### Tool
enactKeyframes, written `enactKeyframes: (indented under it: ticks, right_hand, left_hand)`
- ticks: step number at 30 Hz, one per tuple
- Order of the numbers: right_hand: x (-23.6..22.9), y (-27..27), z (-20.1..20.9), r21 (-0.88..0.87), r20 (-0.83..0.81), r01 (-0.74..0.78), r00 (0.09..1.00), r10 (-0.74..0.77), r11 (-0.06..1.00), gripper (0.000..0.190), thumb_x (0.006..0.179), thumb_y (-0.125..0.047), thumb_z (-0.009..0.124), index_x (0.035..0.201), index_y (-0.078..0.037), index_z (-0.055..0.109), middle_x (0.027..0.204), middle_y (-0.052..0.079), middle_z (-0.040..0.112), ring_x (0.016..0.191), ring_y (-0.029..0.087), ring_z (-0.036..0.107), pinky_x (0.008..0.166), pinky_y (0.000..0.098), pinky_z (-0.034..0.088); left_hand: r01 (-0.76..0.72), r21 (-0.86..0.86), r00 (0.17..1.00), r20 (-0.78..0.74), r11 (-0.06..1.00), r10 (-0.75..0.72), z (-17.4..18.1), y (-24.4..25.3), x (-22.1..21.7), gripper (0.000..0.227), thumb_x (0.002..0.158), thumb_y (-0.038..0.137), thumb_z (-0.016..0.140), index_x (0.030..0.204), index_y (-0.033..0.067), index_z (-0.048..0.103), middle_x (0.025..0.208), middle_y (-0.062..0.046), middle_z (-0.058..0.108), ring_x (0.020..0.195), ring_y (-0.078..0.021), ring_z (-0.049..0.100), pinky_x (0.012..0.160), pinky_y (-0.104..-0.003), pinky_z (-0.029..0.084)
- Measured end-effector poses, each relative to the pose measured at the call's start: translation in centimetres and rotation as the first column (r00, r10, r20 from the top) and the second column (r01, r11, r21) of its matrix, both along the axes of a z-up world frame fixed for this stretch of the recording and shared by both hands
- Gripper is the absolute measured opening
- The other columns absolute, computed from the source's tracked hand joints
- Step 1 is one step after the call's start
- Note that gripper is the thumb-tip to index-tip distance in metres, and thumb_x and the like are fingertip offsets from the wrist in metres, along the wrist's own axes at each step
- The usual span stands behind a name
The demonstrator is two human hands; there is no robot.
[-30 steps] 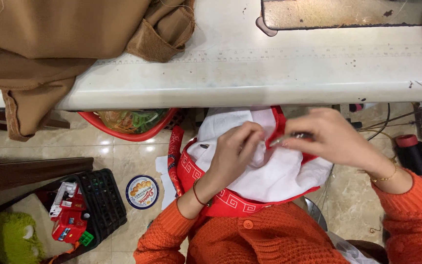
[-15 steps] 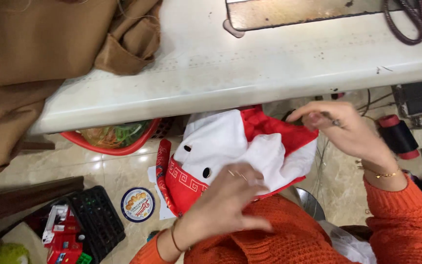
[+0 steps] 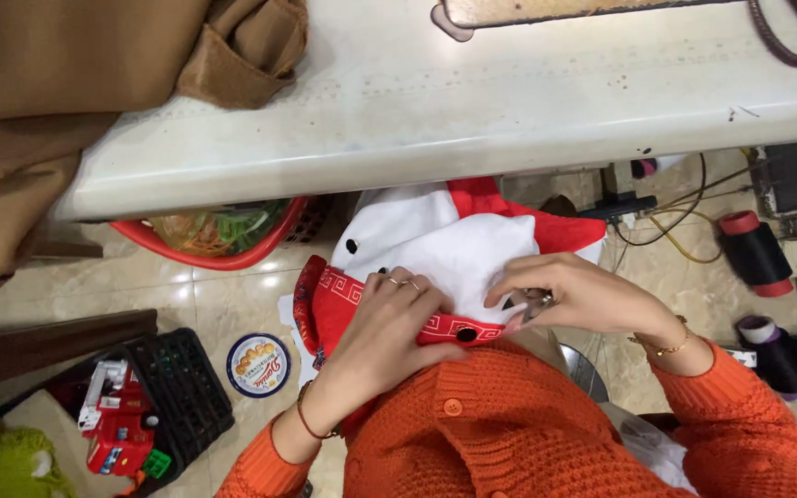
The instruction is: Trimming excess threads from garments using thread snips at a sewing workstation.
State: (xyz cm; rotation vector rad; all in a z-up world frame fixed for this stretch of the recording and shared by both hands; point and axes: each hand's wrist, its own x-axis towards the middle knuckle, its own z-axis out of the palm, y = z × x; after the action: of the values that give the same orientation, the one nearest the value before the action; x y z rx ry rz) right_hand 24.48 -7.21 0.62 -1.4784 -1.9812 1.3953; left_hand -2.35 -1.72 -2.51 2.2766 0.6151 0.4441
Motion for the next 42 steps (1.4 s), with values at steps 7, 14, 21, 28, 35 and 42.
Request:
enactKeyframes:
  ticks: [7, 14, 21, 28, 35, 42]
  right_hand:
    - [-0.8, 0.3, -1.2, 0.012, -0.006, 0.021, 1.0, -0.021, 1.0, 0.028, 0.079, -0.019, 0.083, 0.106, -0.014, 0.08, 0.088, 0.006, 0.072, 0.083, 0.027, 0.073, 0.079, 0.0431, 0.058]
    - [-1.6, 0.7, -2.1, 0.118, -0.159, 0.185, 0.973, -0.165, 0.976, 0.012, 0.086, -0.022, 0.079, 0.093, -0.012, 0.078, 0.082, 0.003, 0.071, 0.08, 0.022, 0.071, 0.08, 0.0384, 0.056]
    - [1.4, 0.7, -4.0, 0.264, -0.214, 0.268, 0.953, -0.215, 0.927, 0.024, 0.079, -0.021, 0.081, 0.101, -0.011, 0.077, 0.09, 0.008, 0.072, 0.087, 0.03, 0.07, 0.085, 0.0444, 0.053]
    - [4.2, 6.7, 2.3, 0.729, 0.309, 0.206, 0.752, -0.583, 0.652, 0.055, 0.102, -0.024, 0.065, 0.151, -0.003, 0.053, 0.114, 0.021, 0.042, 0.102, 0.035, 0.04, 0.088, 0.048, 0.036]
    - [5.2, 9.7, 0.8, 0.854, 0.386, -0.036, 0.713, -0.585, 0.519, 0.033, 0.111, -0.005, 0.064, 0.144, 0.001, 0.064, 0.132, 0.025, 0.048, 0.119, 0.041, 0.034, 0.091, 0.0504, 0.025]
    - [1.5, 5.6, 0.1, 0.848, 0.043, 0.074, 0.978, -0.206, 0.525, 0.02, 0.101, 0.009, 0.056, 0.113, -0.001, 0.068, 0.121, 0.014, 0.071, 0.118, 0.035, 0.065, 0.108, 0.0535, 0.048]
  left_hand:
    - [-0.012, -0.08, 1.0, -0.029, 0.997, 0.01, 0.2, 0.5, -0.5, 0.017, 0.093, 0.029, 0.072, 0.103, 0.0147, 0.072, 0.081, -0.006, 0.071, 0.092, -0.0237, 0.061, 0.096, -0.044, 0.036]
    - [-0.047, -0.515, 0.965, 0.199, 0.856, 0.172, -2.3, 0.3, 0.6, 0.015, 0.095, 0.028, 0.073, 0.103, 0.0158, 0.077, 0.084, 0.0, 0.072, 0.088, -0.0161, 0.057, 0.093, -0.036, 0.036]
    - [0.03, -0.696, 0.949, 0.246, 0.717, 0.198, -2.5, -0.6, 0.5, 0.024, 0.081, 0.023, 0.085, 0.101, 0.0115, 0.079, 0.082, -0.004, 0.067, 0.09, -0.0156, 0.056, 0.091, -0.033, 0.041]
    - [-0.113, -0.576, 0.985, 0.04, 0.809, 0.166, -1.7, -1.1, 0.3, 0.013, 0.086, 0.035, 0.079, 0.096, 0.027, 0.078, 0.098, 0.011, 0.074, 0.101, -0.0104, 0.058, 0.1, -0.03, 0.023]
    - [-0.243, -0.487, 0.954, 0.036, 0.839, 0.297, -1.3, -0.3, -0.6, 0.014, 0.088, 0.031, 0.077, 0.098, 0.0214, 0.078, 0.104, 0.008, 0.079, 0.103, -0.0104, 0.067, 0.098, -0.034, 0.024]
    - [-0.248, -0.552, 0.943, 0.051, 0.796, 0.329, -1.7, 0.5, -1.1, 0.023, 0.084, 0.024, 0.081, 0.104, 0.0145, 0.078, 0.11, 0.001, 0.076, 0.111, -0.0143, 0.059, 0.107, -0.033, 0.027]
